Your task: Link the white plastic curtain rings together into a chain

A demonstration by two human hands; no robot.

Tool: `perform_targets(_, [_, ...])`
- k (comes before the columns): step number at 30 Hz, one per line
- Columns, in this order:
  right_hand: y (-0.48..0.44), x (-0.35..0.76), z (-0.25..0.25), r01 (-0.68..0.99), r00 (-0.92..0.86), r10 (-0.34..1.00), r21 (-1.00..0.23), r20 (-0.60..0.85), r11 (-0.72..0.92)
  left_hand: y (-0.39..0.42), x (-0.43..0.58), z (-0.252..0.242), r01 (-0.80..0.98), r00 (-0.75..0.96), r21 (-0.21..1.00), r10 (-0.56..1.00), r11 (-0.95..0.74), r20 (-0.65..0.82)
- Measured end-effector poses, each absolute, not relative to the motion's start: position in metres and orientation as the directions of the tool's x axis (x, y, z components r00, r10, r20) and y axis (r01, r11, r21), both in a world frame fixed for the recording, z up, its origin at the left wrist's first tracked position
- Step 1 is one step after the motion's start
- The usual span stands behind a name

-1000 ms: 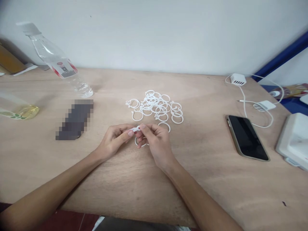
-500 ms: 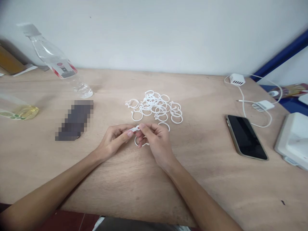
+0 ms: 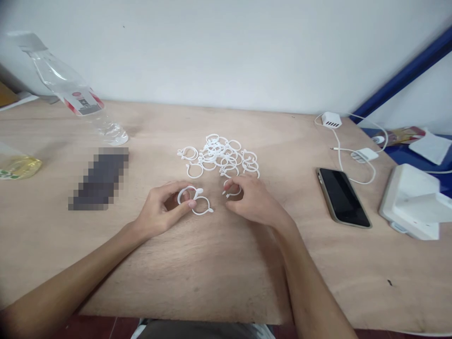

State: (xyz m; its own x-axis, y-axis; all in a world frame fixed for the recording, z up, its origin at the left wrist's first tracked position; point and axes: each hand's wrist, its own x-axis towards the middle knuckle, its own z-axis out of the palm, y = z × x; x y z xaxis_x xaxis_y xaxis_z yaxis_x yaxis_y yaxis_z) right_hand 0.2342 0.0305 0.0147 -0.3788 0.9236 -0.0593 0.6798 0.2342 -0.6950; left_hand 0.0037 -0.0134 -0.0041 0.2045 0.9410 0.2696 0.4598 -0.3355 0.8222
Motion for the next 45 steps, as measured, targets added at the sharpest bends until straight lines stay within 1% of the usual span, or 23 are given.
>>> perform_targets(2, [0.031, 0.234, 0.012, 0.706, -0.39, 0.92, -0.65, -0.026, 0.28, -0.014, 0.004, -0.004, 0.526, 0.278, 0.713, 0.886, -0.463, 0.371])
perform_targets(4, [0.032, 0.232, 0.008, 0.718, -0.383, 0.924, -0.621, 0.024, 0.314, -0.015, 0.005, -0.004, 0.585, 0.356, 0.611, 0.846, -0.533, 0.397])
perform_targets(6, [0.032, 0.227, 0.003, 0.723, -0.373, 0.923, -0.593, 0.097, 0.355, -0.016, 0.005, -0.004, 0.639, 0.428, 0.53, 0.83, -0.557, 0.357])
perform_targets(9, [0.031, 0.217, -0.002, 0.718, -0.347, 0.909, -0.558, 0.23, 0.415, -0.017, 0.005, -0.004, 0.682, 0.512, 0.45, 0.815, -0.577, 0.269])
perform_targets(11, [0.03, 0.212, -0.004, 0.693, -0.294, 0.909, -0.589, 0.295, 0.415, -0.018, 0.005, -0.003, 0.678, 0.55, 0.427, 0.798, -0.598, 0.244])
perform_targets(12, [0.029, 0.209, -0.005, 0.671, -0.248, 0.918, -0.629, 0.31, 0.394, -0.019, 0.005, -0.002, 0.668, 0.566, 0.427, 0.788, -0.61, 0.242])
perform_targets(14, [0.028, 0.205, -0.003, 0.579, -0.135, 0.948, -0.753, 0.29, 0.313, -0.019, 0.004, -0.001, 0.629, 0.598, 0.447, 0.763, -0.636, 0.245])
perform_targets(15, [0.027, 0.203, -0.002, 0.501, -0.086, 0.964, -0.826, 0.251, 0.26, -0.019, 0.004, 0.0, 0.604, 0.614, 0.465, 0.75, -0.647, 0.245])
perform_targets(17, [0.026, 0.2, 0.001, 0.296, -0.039, 0.989, -0.944, 0.142, 0.147, -0.018, 0.004, 0.001, 0.562, 0.63, 0.508, 0.736, -0.653, 0.249])
perform_targets(19, [0.025, 0.196, 0.003, 0.086, -0.053, 0.998, -0.995, 0.042, 0.046, -0.017, 0.004, 0.0, 0.548, 0.592, 0.545, 0.754, -0.634, 0.282])
perform_targets(21, [0.024, 0.191, 0.005, -0.079, -0.074, 0.996, -0.995, -0.049, -0.055, -0.017, 0.004, -0.001, 0.563, 0.496, 0.57, 0.796, -0.598, 0.346])
perform_targets(23, [0.021, 0.184, 0.008, -0.214, -0.101, 0.986, -0.965, -0.131, -0.15, -0.016, 0.004, -0.003, 0.588, 0.392, 0.595, 0.836, -0.548, 0.383])
perform_targets(25, [0.016, 0.177, 0.01, -0.318, -0.154, 0.97, -0.921, -0.186, -0.227, -0.016, 0.004, -0.005, 0.606, 0.323, 0.621, 0.867, -0.497, 0.379])
perform_targets(27, [0.011, 0.17, 0.013, -0.388, -0.231, 0.95, -0.875, -0.211, -0.289, -0.016, 0.004, -0.006, 0.608, 0.281, 0.644, 0.884, -0.464, 0.373])
perform_targets(30, [0.003, 0.163, 0.014, -0.445, -0.314, 0.918, -0.817, -0.241, -0.367, -0.015, 0.004, -0.009, 0.561, 0.231, 0.692, 0.889, -0.454, 0.396])
perform_targets(33, [0.0, 0.16, 0.013, -0.457, -0.333, 0.91, -0.801, -0.247, -0.385, -0.014, 0.004, -0.011, 0.458, 0.182, 0.787, 0.91, -0.414, 0.372])
perform_targets(36, [0.002, 0.161, 0.009, -0.423, -0.295, 0.936, -0.853, -0.191, -0.307, -0.013, 0.005, -0.011, 0.342, 0.144, 0.886, 0.949, -0.313, 0.279])
perform_targets(38, [0.004, 0.163, 0.006, -0.367, -0.216, 0.966, -0.905, -0.141, -0.214, -0.013, 0.005, -0.01, 0.276, 0.146, 0.924, 0.962, -0.265, 0.233])
perform_targets(40, [0.006, 0.166, 0.002, -0.305, -0.143, 0.983, -0.939, -0.118, -0.157, -0.012, 0.004, -0.011, 0.22, 0.153, 0.949, 0.969, -0.227, 0.196])
perform_targets(43, [0.008, 0.168, -0.001, -0.265, -0.12, 0.984, -0.952, -0.128, -0.156, -0.011, 0.003, -0.012, 0.165, 0.153, 0.972, 0.978, -0.169, 0.144])
perform_targets(45, [0.007, 0.168, 0.0, -0.258, -0.13, 0.981, -0.95, -0.145, -0.174, -0.01, 0.003, -0.012, 0.173, 0.153, 0.966, 0.975, -0.189, 0.164])
